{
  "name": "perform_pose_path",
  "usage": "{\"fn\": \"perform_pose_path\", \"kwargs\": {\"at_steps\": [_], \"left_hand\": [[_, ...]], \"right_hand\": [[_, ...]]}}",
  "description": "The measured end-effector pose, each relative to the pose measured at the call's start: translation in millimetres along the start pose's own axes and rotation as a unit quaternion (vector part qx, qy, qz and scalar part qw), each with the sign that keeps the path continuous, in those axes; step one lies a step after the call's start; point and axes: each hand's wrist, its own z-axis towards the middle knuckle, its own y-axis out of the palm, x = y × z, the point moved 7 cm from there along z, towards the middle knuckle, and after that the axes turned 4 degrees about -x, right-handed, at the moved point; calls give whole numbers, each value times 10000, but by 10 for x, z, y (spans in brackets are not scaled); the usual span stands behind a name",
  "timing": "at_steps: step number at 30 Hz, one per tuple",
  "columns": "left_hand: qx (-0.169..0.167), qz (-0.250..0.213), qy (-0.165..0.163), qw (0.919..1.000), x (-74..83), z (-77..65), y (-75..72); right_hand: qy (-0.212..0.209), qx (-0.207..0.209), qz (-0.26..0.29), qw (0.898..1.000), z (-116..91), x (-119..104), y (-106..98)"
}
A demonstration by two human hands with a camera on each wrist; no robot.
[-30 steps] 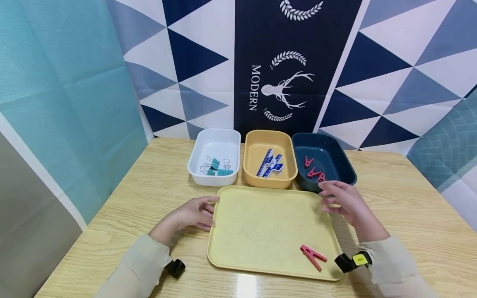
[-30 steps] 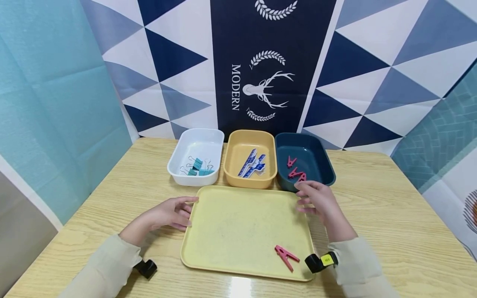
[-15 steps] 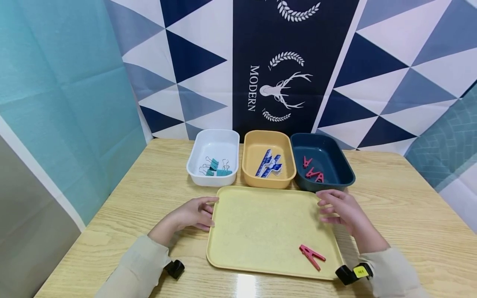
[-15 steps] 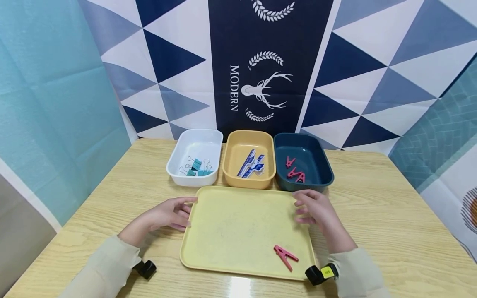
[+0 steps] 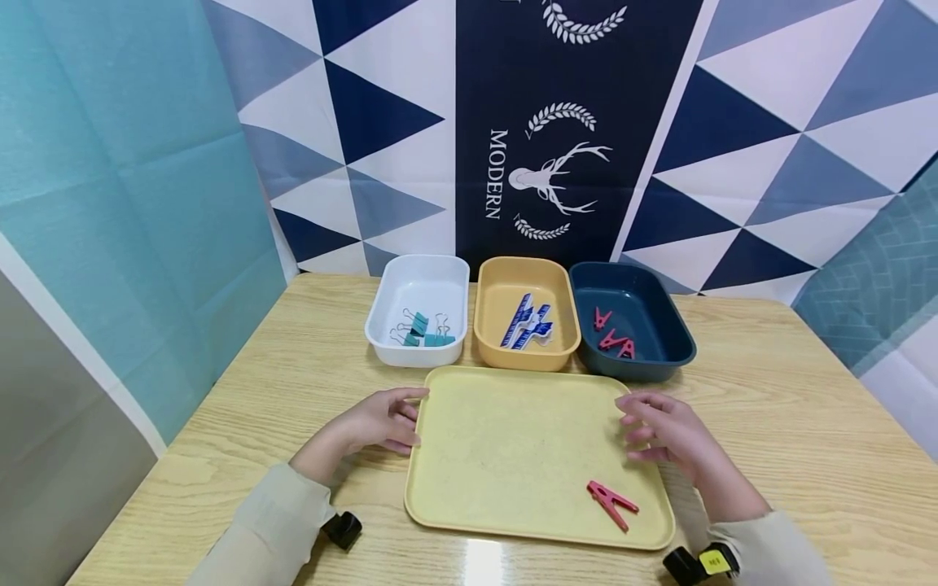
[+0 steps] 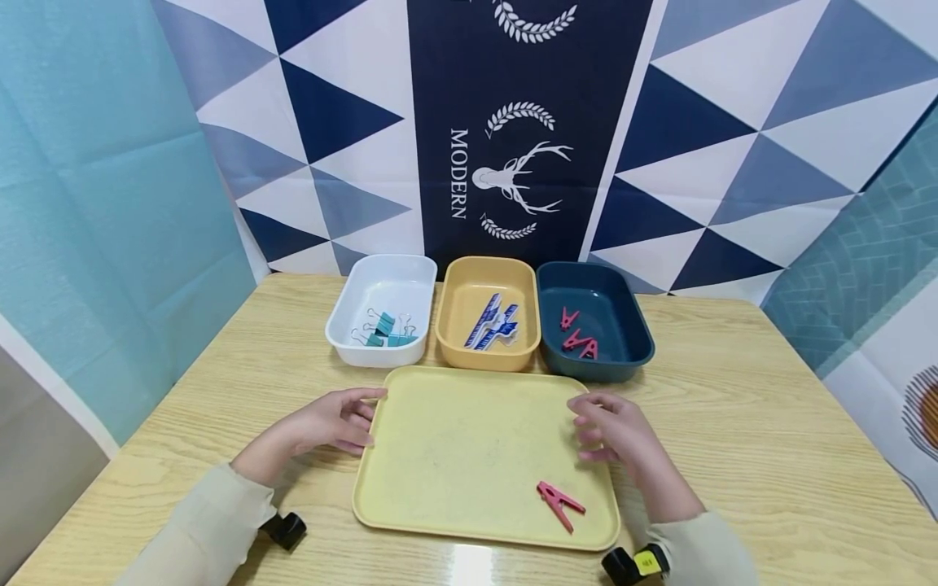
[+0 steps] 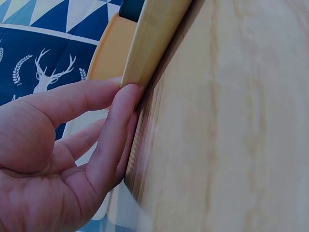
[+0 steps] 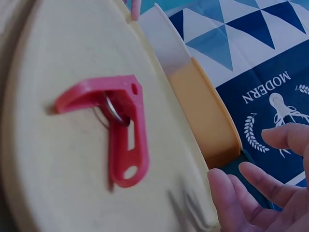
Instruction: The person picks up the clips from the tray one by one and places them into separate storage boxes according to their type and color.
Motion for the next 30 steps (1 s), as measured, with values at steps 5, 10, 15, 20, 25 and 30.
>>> {"fn": "perform_pose_path", "kwargs": {"at_steps": [5, 10, 15, 20, 25, 30], "left_hand": [[-16, 15, 16, 10000, 10, -8, -1], [-41, 29, 27, 10000, 11, -6, 0], [-80, -6, 48, 10000, 4, 0, 7], [-82, -10, 54, 10000, 2, 4, 15], [-68, -27, 50, 10000, -1, 2, 11], [-56, -19, 60, 10000, -3, -6, 2]], "right_hand": [[-29, -172, 89, 9998, -41, 18, 49], [77, -330, 195, 9992, -76, 47, 92], [9, -467, 53, 9989, -123, 59, 146], [-107, -618, -108, 9980, -169, 79, 188], [-412, -924, -622, 9929, -233, 94, 240], [-704, -1213, -1121, 9838, -298, 105, 301]]}}
